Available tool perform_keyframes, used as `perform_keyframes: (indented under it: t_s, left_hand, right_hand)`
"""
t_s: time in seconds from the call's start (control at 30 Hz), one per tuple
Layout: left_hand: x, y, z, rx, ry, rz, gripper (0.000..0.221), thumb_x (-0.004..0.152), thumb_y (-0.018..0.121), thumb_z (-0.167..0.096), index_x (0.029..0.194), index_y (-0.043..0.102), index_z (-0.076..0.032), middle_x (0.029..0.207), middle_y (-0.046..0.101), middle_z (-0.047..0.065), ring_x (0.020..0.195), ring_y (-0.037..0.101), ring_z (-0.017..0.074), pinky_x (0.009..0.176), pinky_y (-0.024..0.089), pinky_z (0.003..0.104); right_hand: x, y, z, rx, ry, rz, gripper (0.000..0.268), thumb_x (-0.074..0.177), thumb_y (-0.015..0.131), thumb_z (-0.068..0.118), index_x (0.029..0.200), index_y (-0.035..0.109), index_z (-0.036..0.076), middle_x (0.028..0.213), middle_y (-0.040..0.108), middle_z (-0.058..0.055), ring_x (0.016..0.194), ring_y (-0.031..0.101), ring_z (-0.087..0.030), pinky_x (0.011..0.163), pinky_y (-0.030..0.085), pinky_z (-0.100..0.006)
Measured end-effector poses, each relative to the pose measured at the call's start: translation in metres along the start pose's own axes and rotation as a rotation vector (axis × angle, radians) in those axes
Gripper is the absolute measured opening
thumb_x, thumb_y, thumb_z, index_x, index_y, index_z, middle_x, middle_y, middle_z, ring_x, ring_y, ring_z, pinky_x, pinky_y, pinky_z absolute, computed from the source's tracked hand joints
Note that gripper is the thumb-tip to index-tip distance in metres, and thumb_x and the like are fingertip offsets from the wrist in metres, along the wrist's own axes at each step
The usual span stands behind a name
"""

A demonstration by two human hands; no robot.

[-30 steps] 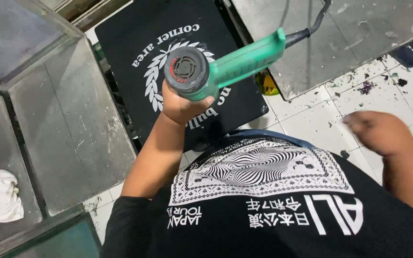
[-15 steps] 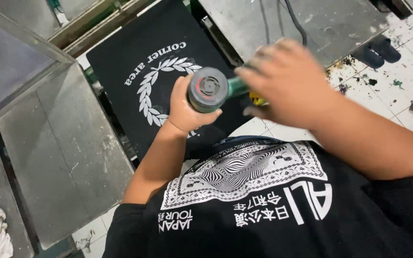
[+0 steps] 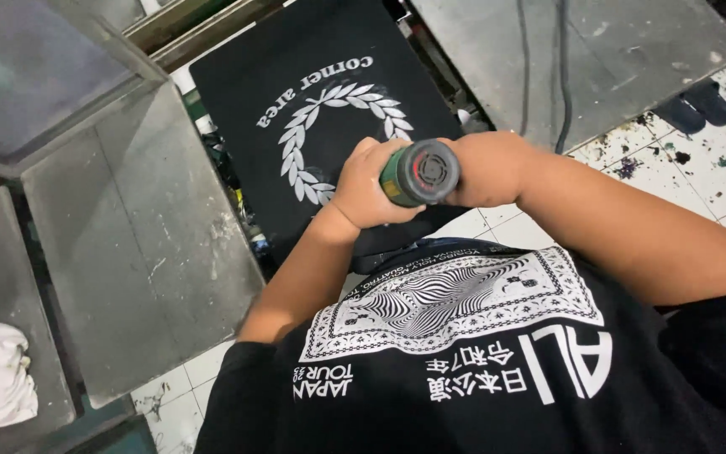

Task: Using a handheld heat gun to flash dry ink on a screen-printed t-shirt on a printing platen.

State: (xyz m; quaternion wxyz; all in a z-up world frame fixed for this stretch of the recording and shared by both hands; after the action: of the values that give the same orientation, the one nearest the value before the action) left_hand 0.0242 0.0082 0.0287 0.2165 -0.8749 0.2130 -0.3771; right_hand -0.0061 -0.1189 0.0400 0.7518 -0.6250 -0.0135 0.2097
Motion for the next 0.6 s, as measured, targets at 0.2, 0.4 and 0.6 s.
perform_keyframes:
  t_s: [0.2, 0.4, 0.6]
  left_hand:
    - [-0.017, -0.001, 0.030, -0.025, -0.328, 0.378, 0.103, 0.061, 0.083, -0.036, 0.143, 0.024, -0.013, 0.147, 0.027, 0.016, 0.134, 0.027, 0.0359, 0.114, 0.015, 0.049]
    - [-0.052, -0.032, 0.040, -0.134, -0.448, 0.408, 0.071, 0.071, 0.076, -0.028, 0.129, 0.043, -0.003, 0.142, 0.029, 0.024, 0.131, 0.029, 0.0400, 0.109, 0.025, 0.050]
    - [-0.103, -0.042, 0.056, -0.214, -0.470, 0.352, 0.063, 0.064, 0.082, -0.032, 0.118, 0.056, -0.013, 0.129, 0.049, 0.011, 0.120, 0.047, 0.0304, 0.096, 0.044, 0.043]
  right_hand:
    - [0.000, -0.009, -0.009, 0.027, 0.229, -0.057, 0.041, 0.066, 0.065, 0.044, 0.091, 0.055, 0.013, 0.071, 0.064, -0.007, 0.075, 0.065, -0.032, 0.063, 0.051, -0.043]
    - [-0.017, -0.016, -0.014, 0.093, 0.357, 0.029, 0.054, 0.072, 0.057, 0.050, 0.101, 0.053, 0.004, 0.087, 0.065, -0.023, 0.090, 0.061, -0.043, 0.075, 0.048, -0.053]
    - [-0.019, -0.001, -0.027, 0.134, 0.475, 0.042, 0.054, 0.073, 0.056, 0.048, 0.106, 0.059, 0.006, 0.091, 0.068, -0.022, 0.091, 0.062, -0.043, 0.073, 0.049, -0.051]
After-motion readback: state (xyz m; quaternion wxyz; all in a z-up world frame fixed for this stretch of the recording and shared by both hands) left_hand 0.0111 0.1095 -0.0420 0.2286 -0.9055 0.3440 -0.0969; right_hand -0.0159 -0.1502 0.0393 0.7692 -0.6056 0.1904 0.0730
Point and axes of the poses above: each hand's wrist, its own x-axis towards the middle knuckle, its own y-axis out of the palm, z = x × y, the point moved 7 cm from there along x, towards the middle knuckle
